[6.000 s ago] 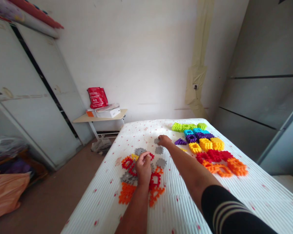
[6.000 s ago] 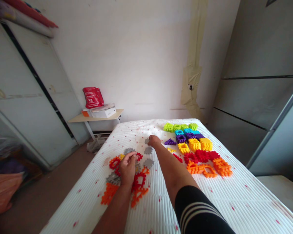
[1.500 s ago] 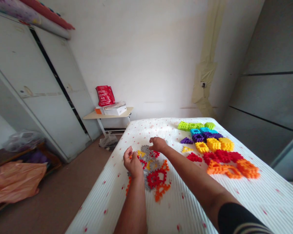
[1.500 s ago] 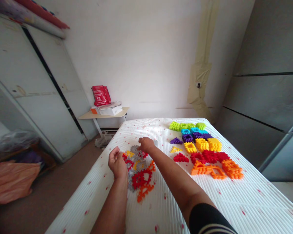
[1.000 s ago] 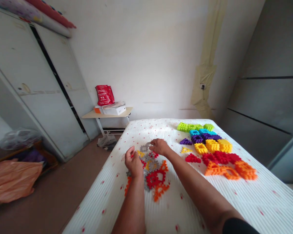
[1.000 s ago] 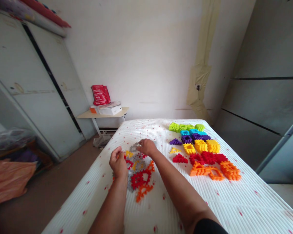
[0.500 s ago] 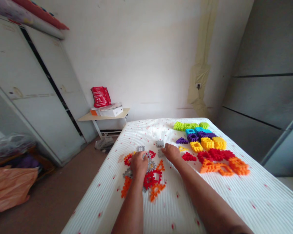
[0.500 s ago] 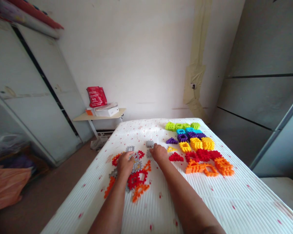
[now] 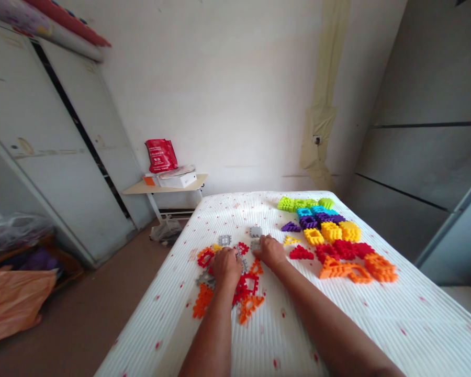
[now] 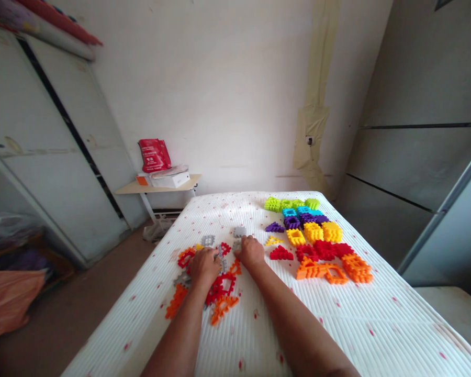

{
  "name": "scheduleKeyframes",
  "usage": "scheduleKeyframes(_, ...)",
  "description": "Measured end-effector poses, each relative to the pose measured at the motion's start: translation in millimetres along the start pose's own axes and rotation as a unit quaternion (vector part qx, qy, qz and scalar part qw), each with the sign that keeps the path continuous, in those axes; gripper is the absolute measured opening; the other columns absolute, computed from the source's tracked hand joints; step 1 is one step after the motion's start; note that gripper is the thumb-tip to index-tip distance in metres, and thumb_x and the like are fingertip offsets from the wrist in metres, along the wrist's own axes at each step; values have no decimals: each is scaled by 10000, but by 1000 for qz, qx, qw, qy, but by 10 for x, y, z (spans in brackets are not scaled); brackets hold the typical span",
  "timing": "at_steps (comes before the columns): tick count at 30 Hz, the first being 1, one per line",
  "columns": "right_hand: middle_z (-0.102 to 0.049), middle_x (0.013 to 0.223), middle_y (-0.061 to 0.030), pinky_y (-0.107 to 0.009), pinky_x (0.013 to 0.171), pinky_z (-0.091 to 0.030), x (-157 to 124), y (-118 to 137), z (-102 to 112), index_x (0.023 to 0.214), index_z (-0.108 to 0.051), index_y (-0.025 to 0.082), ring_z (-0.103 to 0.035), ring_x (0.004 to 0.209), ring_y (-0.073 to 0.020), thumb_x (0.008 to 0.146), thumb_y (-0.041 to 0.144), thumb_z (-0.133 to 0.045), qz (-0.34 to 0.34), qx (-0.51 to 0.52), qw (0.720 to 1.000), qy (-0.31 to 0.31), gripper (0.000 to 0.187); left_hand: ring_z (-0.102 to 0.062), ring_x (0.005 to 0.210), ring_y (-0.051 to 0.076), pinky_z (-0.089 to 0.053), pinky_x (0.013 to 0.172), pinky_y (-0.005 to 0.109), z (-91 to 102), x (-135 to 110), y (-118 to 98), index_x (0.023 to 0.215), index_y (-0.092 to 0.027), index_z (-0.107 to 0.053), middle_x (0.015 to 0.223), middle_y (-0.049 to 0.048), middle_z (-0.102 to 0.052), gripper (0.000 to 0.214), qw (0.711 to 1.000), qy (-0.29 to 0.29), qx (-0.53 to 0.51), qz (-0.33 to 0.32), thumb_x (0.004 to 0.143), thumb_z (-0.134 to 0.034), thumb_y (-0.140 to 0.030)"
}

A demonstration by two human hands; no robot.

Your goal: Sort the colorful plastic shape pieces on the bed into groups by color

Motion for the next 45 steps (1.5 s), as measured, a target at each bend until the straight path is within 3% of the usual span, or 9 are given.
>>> scheduleKeyframes(8,-603,1031,-108,-293,726,-446,-17,81,95,1034,-580,173,-570,956,-236,774,378,-580,21,-3,1000,-16,331,-578,991,251,-402,854,363,6,-6,18,976,-207,-688,1018,110,-660,299,1000,-15,-16,-3,764,-489,-133)
scheduleKeyframes(12,-590,1100,-81,-319,813,-408,-60,429,177,1057,-583,212,-487,1051,-227,808,220,-507,162,-10,986,-35,261,-578,983,253,-402,848,353,7,-2,7,978,-192,-685,1014,108,-661,299,1000,-14,-10,1,760,-490,-130)
scheduleKeyframes(16,-586,1148,-55,-354,800,-407,-72,748,78,1108,-546,230,-470,1062,-239,807,218,-497,264,-30,964,1,305,-579,983,251,-408,836,341,10,4,6,995,-175,-677,1023,117,-658,320,1000,-13,-4,3,756,-473,-114)
scheduleKeyframes(27,-633,1064,-58,-367,812,-422,107,903,37,1101,-543,224,-506,1036,-244,761,322,-604,299,-91,948,63,359,-599,955,253,-432,806,334,29,20,8,986,-166,-687,1021,117,-666,319,1000,-23,14,-1,761,-461,-151)
scheduleKeyframes(30,-606,1080,-86,-375,829,-421,114,855,119,1108,-531,185,-483,1052,-250,730,303,-642,283,-102,953,41,411,-597,955,246,-433,812,324,33,41,24,1012,-152,-678,1022,118,-667,343,999,-38,11,-2,748,-459,-146)
scheduleKeyframes(34,-576,1065,-135,-378,805,-430,55,754,322,1027,-565,129,-475,1035,-254,795,217,-538,234,-112,966,-3,250,-598,950,242,-432,821,320,-14,76,49,1019,-166,-680,1019,103,-671,354,999,-40,8,-6,738,-465,-151)
scheduleKeyframes(40,-572,1033,-115,-340,733,-457,-262,555,903,985,-600,150,-485,993,-256,742,226,-590,238,-105,965,-21,255,-612,917,253,-442,791,330,-57,72,16,960,-187,-704,992,104,-680,332,999,-23,32,-26,740,-456,-168)
scheduleKeyframes(43,-578,1050,-85,-325,783,-438,-400,127,1251,1030,-594,184,-490,1001,-239,699,216,-637,236,-80,968,-21,335,-608,921,261,-441,793,336,-57,68,2,964,-184,-703,1012,106,-671,334,999,-14,37,-31,743,-453,-190)
scheduleKeyframes(45,-592,1052,-70,-310,842,-407,-433,-342,1395,1047,-593,192,-506,993,-212,683,145,-629,204,-76,976,-9,369,-606,922,257,-438,799,329,-52,69,3,965,-187,-701,1030,101,-667,325,999,-14,34,-28,747,-461,-204)
Point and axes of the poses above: each hand's wrist, its own x-axis towards the middle knuckle, its own z-axis out of the back of the hand, y = z × x, the point moved 9 cm from there along x, towards the middle knuckle
